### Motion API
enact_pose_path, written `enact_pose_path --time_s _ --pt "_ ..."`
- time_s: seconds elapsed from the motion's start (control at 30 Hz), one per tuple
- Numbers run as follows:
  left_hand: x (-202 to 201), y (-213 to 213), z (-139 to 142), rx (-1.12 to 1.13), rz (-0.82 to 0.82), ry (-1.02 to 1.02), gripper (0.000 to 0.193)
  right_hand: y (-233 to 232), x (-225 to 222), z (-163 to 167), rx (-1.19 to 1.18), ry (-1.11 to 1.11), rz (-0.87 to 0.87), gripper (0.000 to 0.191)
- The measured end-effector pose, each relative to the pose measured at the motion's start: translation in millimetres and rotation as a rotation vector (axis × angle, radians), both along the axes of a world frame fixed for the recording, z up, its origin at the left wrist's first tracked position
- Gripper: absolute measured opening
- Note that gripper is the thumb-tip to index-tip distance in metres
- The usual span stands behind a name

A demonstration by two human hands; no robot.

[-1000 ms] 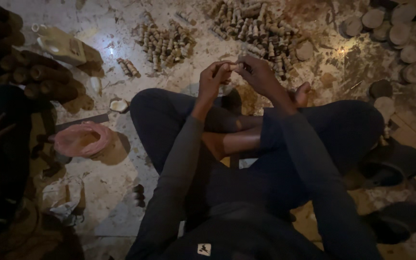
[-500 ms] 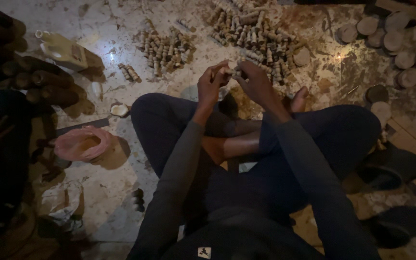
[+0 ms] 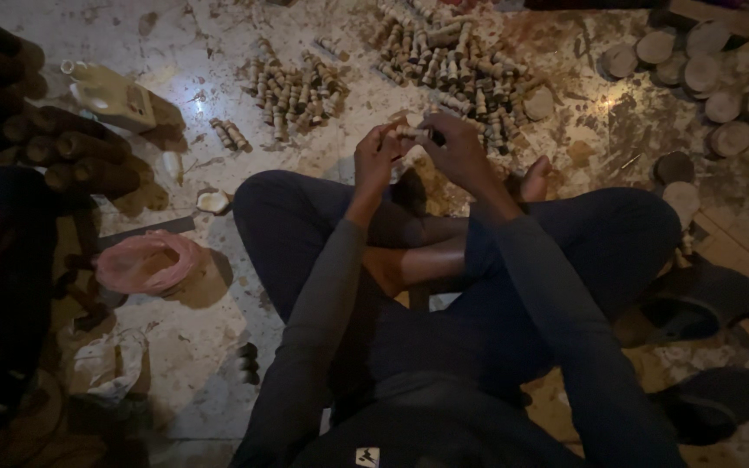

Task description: The person sits cross-legged on the floor and repeatedly picks up small wooden pieces, then joins them together by hand. Finished assemblies are placed into a growing pile on the floor.

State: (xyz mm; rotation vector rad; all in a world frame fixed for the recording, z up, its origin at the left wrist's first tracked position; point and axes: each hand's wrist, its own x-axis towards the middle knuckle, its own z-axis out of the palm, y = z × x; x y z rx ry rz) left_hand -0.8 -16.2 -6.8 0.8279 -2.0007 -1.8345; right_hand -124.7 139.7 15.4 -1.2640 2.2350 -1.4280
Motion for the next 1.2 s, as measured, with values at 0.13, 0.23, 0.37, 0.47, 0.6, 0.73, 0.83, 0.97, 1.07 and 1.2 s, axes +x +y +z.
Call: enact_pose_path --time_s 0.13,0.23,0.37,0.47,0.6,0.73,0.83,0.97,1.07,1.2 --pt "-2 0 0 0.001 -0.017 0.022 0.041 0 2 4 -0.052 0.072 0.058 0.018" --pt "-2 1 0 0.023 0.004 0.058 0.038 -1 6 7 0.033 0.045 0.082 0.015" --pt "-1 2 1 -0.243 0.035 0.053 0.037 -2 10 8 0.019 0.174 0.085 0.014" --pt "-1 1 2 -0.295 0.046 -0.061 0.037 -3 10 5 0.025 0.184 0.045 0.013" --pt "-4 -3 2 -0.070 0.094 0.105 0.040 -6 6 -5 -0.027 -0.010 -0.083 0.012" --pt "-4 -4 6 0.074 0.100 0.215 0.045 -4 -8 -16 -0.015 -0.042 -0.186 0.013" --pt "1 -1 13 0.136 0.103 0.190 0.044 -5 -15 -20 -0.136 -0.064 -0.179 0.018" --pt "1 1 16 0.112 0.088 0.176 0.043 -7 -15 -17 -0.210 -0.439 -0.071 0.021" --pt "-3 0 12 0.139 0.108 0.147 0.040 -8 -10 -14 -0.153 -0.696 -0.029 0.030" --pt "-4 -2 7 -0.030 0.100 0.170 0.032 -7 -9 -17 -0.103 -0.687 0.010 0.036"
